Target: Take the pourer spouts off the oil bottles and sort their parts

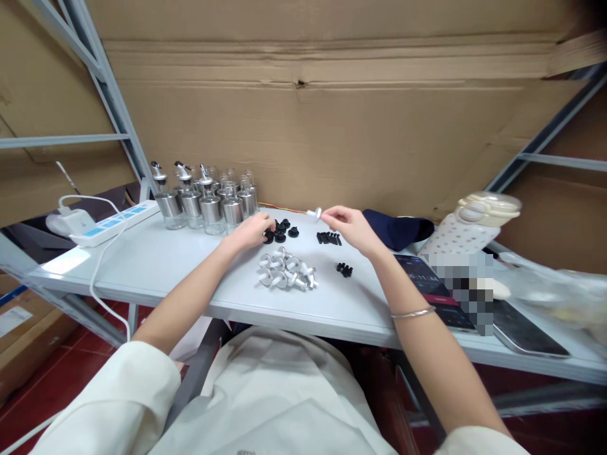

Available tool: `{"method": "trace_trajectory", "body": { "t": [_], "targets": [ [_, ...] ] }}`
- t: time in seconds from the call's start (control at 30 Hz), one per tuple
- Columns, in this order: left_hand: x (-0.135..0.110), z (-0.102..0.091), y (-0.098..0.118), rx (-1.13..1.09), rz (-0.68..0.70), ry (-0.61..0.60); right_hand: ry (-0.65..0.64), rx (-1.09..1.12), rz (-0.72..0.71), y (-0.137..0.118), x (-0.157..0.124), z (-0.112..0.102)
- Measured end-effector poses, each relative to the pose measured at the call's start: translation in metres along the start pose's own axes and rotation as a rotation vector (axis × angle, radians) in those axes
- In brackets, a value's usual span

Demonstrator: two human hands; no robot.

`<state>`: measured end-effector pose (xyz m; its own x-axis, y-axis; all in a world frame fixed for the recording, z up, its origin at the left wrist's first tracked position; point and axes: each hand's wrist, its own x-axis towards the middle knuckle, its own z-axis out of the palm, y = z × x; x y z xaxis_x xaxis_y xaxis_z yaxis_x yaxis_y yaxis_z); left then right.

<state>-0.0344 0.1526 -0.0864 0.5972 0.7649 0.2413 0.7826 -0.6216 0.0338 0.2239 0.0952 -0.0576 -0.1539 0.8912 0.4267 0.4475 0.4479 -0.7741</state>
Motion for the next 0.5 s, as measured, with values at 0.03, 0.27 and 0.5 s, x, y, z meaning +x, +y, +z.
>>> {"method": "trace_trajectory", "body": {
  "t": [0.03, 0.27, 0.5],
  "targets": [
    [-0.001, 0.001, 0.001, 0.007, -0.018, 0.035, -0.137, -0.006, 0.029, -0.003, -0.002, -0.001],
    [-0.002, 0.012, -0.002, -0.19, -0.154, -0.076, -0.536, -0.305, 0.133, -0.006, -0.01, 0.002],
    [-0.002, 0.011, -0.003, -0.236, -0.081, -0.127, -0.658, -0.444, 0.126, -0.01, -0.014, 0.015]
  ]
}}
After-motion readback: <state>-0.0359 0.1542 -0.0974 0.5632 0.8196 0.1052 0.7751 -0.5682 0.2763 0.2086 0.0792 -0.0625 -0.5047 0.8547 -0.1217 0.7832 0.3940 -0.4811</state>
